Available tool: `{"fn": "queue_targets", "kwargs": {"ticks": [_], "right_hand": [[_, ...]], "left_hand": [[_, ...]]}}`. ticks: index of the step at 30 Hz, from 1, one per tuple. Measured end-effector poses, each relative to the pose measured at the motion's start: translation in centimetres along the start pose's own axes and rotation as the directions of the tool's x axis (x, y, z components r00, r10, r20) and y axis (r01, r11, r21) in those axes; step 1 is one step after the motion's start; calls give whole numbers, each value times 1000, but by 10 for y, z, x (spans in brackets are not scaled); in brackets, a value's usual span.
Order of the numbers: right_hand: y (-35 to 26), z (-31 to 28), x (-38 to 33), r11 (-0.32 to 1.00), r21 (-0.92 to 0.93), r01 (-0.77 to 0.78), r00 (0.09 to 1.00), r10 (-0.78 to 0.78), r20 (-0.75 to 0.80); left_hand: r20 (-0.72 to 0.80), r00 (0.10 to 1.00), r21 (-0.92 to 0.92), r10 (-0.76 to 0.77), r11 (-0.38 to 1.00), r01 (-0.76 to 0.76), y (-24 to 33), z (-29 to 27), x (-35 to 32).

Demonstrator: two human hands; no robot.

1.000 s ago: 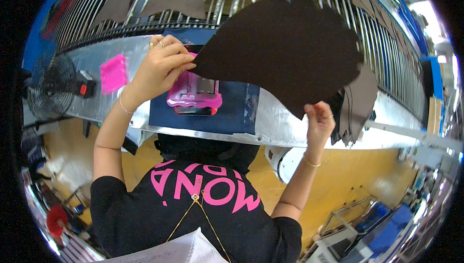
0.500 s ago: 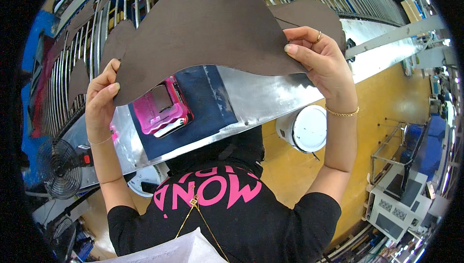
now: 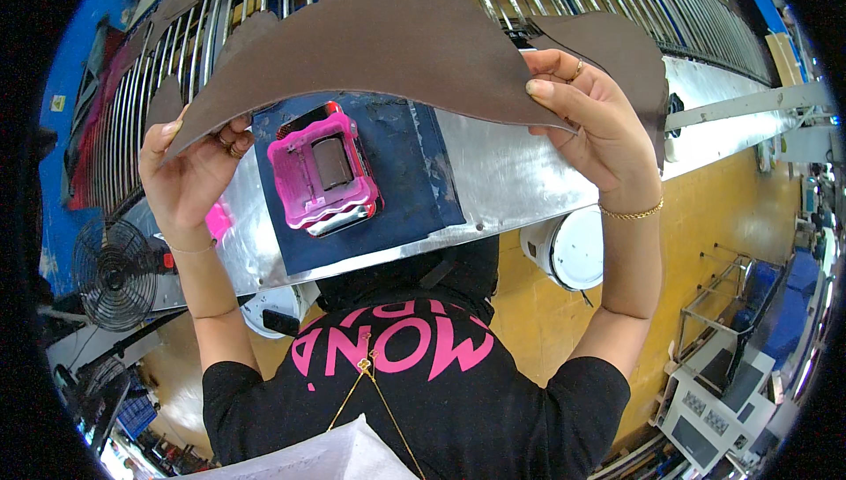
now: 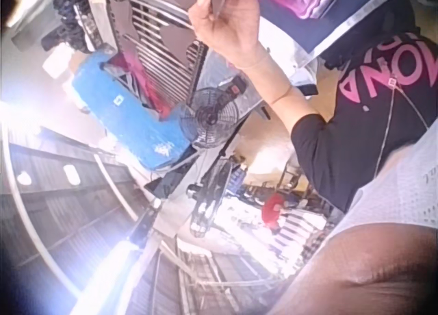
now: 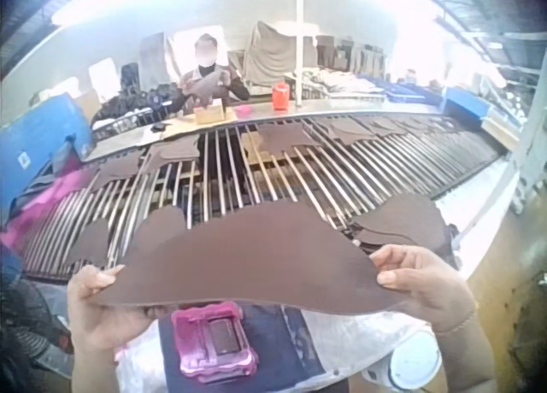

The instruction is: The person scoops a dark viscous substance from a bucket using a spoon and applies it to a pink plastic mold. They then pick up brown fabric pieces and place them onto the mold, repeating the process of applying the substance and placing fabric.

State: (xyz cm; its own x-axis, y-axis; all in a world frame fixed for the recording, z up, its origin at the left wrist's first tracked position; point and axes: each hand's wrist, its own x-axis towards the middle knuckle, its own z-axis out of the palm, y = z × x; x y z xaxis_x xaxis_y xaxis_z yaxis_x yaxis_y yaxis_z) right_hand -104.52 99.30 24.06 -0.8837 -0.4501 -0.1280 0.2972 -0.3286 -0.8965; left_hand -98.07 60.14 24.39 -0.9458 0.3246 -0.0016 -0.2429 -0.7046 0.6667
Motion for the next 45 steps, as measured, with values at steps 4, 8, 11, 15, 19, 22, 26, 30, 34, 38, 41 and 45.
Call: {"fn": "queue_targets", "kwargs": {"ticks": [4, 8, 11, 15, 19, 22, 26, 30, 34, 38, 41, 45], "right_hand": [[1, 5, 6, 1000, 26, -12, 1000, 12, -19], [2, 3, 12, 999, 51, -13, 999, 14, -33], [3, 9, 20, 999, 35, -20, 999, 22, -39], [1, -1, 41, 999, -26, -26, 999, 25, -20], [0, -16, 81, 934, -357, 6, 997, -33, -68], [9, -20, 128, 706, -702, 95, 983, -178, -47], [56, -50, 219, 397, -907, 139, 955, -295, 18], [106, -80, 282, 422, -905, 53, 970, -238, -54], [140, -107, 307, 386, -922, -29, 980, -173, -104], [146, -91, 298, 278, -960, -27, 966, -241, -97], [128, -75, 266, 389, -909, 148, 911, -412, -29], [94, -8, 139, 582, -785, 211, 947, -320, 17]], "left_hand": [[15, 1000, -58, 12, 998, -11, 3, -7, 0], [55, 998, -62, -12, 998, 15, 5, -10, 7], [-16, 999, -48, -28, 998, 27, 7, -11, 9], [-36, 999, -24, -23, 999, 22, 10, -21, 16], [-118, 990, 531, 78, 848, -3, 26, -55, 44], [-148, 962, 908, 228, 418, 41, 27, -84, 80], [-217, 935, 970, 282, -40, 238, 14, -155, 136], [-299, 871, 869, 391, -265, 417, -11, -197, 166], [-389, 851, 820, 354, -289, 495, -27, -209, 177], [-357, 830, 802, 429, -314, 507, -34, -200, 157], [-281, 851, 956, 444, 53, 287, -18, -194, 134], [-180, 937, 912, 300, 408, 44, -2, -122, 41]]}}
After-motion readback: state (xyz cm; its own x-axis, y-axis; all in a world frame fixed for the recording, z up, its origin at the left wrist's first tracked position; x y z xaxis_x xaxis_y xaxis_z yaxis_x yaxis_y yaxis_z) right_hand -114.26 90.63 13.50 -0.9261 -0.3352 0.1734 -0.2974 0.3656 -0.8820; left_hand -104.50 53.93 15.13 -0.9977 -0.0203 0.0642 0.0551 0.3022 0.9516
